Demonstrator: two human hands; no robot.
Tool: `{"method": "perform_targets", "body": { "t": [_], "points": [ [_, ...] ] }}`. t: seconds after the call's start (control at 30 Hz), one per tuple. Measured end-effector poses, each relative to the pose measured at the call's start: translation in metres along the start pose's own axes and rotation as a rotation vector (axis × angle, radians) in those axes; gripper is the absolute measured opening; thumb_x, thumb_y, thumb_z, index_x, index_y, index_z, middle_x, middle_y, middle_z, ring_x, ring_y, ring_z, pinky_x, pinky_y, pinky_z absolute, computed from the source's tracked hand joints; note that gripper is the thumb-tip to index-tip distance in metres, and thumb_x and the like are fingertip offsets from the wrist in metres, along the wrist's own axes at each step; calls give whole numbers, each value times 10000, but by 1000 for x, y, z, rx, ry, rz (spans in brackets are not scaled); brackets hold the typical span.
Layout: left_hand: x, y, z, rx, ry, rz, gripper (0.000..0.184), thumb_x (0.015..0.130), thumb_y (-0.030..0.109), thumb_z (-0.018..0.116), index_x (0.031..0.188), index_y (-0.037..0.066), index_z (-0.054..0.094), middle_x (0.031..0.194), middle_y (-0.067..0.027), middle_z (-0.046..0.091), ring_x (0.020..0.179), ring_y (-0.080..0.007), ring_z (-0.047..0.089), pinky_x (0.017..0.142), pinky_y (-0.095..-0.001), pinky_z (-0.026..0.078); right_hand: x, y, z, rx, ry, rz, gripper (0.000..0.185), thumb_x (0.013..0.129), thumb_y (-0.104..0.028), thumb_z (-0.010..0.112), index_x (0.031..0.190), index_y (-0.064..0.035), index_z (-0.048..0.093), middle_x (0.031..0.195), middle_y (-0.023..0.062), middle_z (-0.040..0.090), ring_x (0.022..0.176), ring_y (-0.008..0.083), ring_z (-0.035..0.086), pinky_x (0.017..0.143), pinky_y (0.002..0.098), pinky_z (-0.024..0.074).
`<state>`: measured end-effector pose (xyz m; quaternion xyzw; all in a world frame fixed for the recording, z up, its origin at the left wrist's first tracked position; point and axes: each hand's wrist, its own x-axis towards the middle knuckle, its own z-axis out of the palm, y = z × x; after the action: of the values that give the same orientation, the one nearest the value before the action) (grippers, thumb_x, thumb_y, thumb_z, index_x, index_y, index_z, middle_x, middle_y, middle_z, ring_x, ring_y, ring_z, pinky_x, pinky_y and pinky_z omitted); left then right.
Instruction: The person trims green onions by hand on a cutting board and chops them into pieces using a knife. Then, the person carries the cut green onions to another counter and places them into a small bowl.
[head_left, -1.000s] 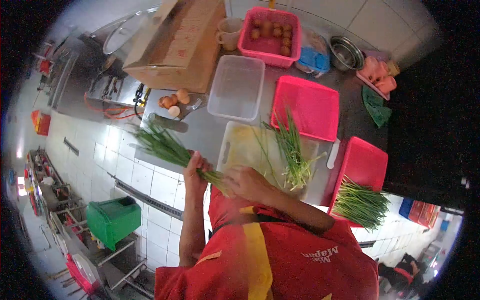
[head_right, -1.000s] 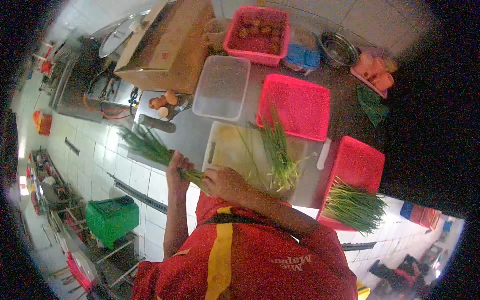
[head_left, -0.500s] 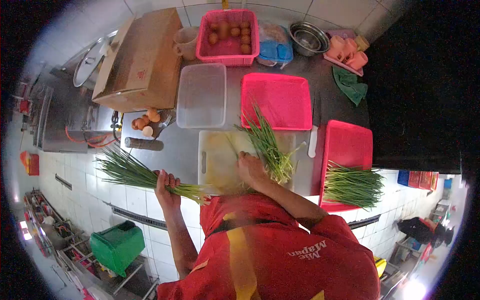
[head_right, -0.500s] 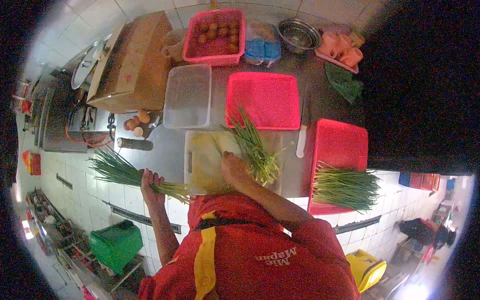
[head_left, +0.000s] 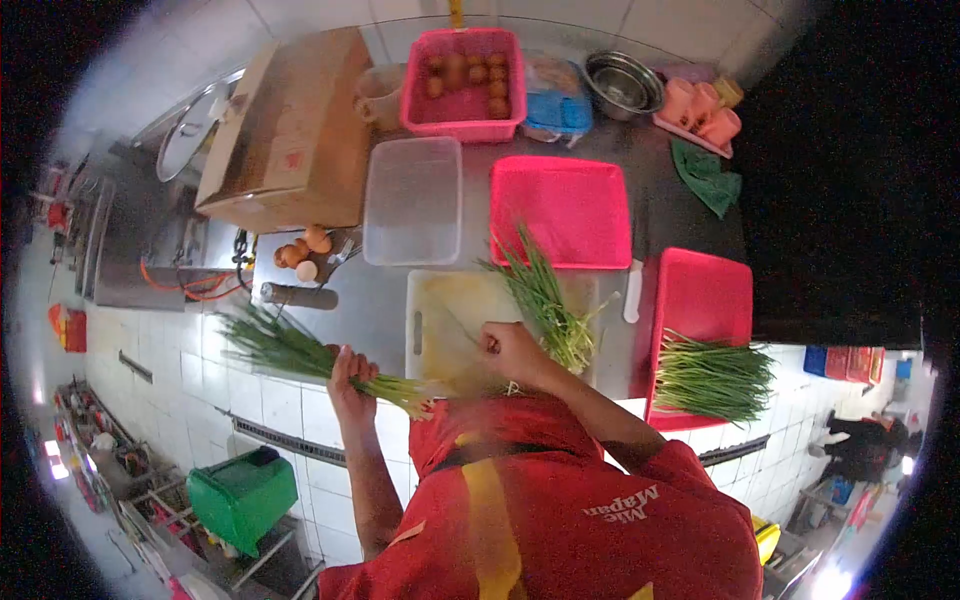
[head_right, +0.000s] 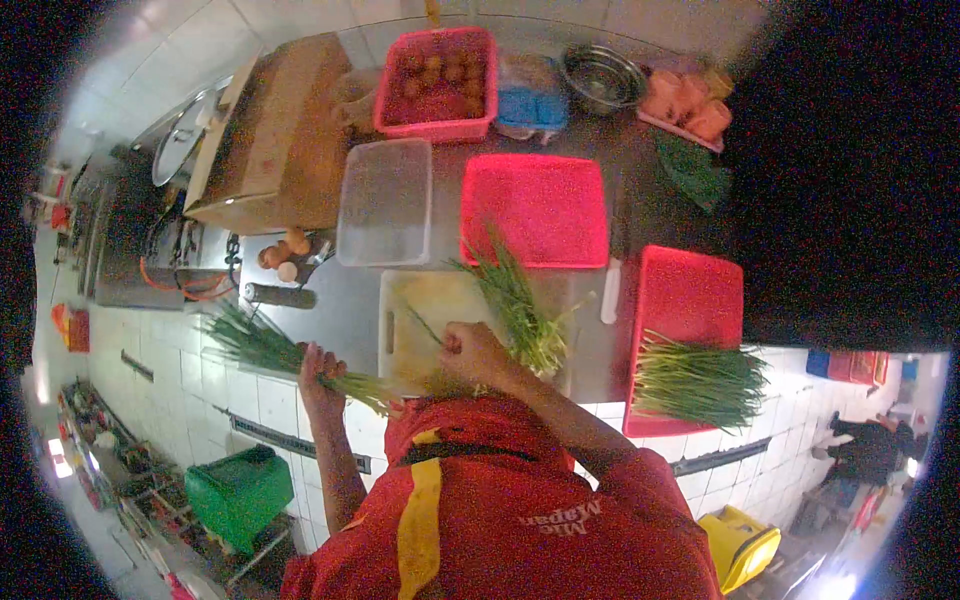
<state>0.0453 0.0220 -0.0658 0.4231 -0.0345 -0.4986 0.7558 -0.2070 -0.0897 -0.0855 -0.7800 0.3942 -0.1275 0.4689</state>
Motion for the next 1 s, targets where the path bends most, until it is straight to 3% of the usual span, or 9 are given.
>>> {"method": "perform_targets", "body": {
  "t": [0.07,0.13,0.17,0.23,0.33,0.57,0.73,0.83,1.0],
  "points": [
    [1,-2,7,15,53,-8,149,880,124,593,840,176,460,606,55,321,528,-81,339,537,-265,343,4,-3,-5,188,6,-32,169,781,-132,629,845,7,557,673,102,589,673,225,613,604,335,488],
    [3,-2,12,10,19,-8,153,880,127,593,833,172,455,605,53,320,527,-83,339,537,-266,342,11,-8,-12,705,-21,169,70,830,-60,602,861,-9,564,706,58,591,663,181,604,630,290,479],
    [3,-2,14,2,-32,-27,158,881,131,593,826,168,449,604,52,319,526,-84,339,537,-268,341,15,-11,-20,709,-33,164,70,830,-60,602,861,-9,564,706,58,591,663,181,604,630,290,479],
    [1,0,22,9,-23,-20,161,881,133,593,822,164,446,604,50,320,525,-86,340,537,-268,341,23,-24,-41,1172,-145,195,42,869,-42,580,905,-20,581,763,55,616,692,181,611,677,289,485],
    [-1,0,26,11,-18,-27,167,882,135,591,810,157,442,603,48,322,525,-89,345,534,-272,343,30,-25,-45,1357,-154,198,112,862,-49,601,968,-15,592,820,71,628,726,183,614,704,297,495],
    [-3,-6,19,8,1,-60,156,878,126,590,816,150,449,598,46,326,505,-90,337,511,-268,335,39,-29,-27,1405,-206,236,165,877,-53,580,1031,6,587,876,82,630,756,188,618,709,320,511],
    [-6,-13,28,-2,20,-112,176,860,116,605,823,146,436,596,42,326,496,-90,334,504,-265,335,37,-48,-26,1221,-267,359,190,934,-122,512,1090,-23,557,753,-3,511,584,76,446,530,224,394],
    [-5,-13,33,60,-17,-101,172,851,113,608,849,142,438,598,37,324,502,-91,346,507,-262,337,39,-53,-24,1019,-228,410,198,957,-156,469,1108,-47,539,719,-31,435,546,54,354,480,204,317],
    [-5,-13,34,51,-4,-116,161,857,116,605,859,138,445,599,37,328,515,-98,361,515,-266,344,40,-31,8,1017,-200,313,193,981,-197,417,1085,-77,527,689,-34,391,517,55,321,442,202,301]
  ]
}}
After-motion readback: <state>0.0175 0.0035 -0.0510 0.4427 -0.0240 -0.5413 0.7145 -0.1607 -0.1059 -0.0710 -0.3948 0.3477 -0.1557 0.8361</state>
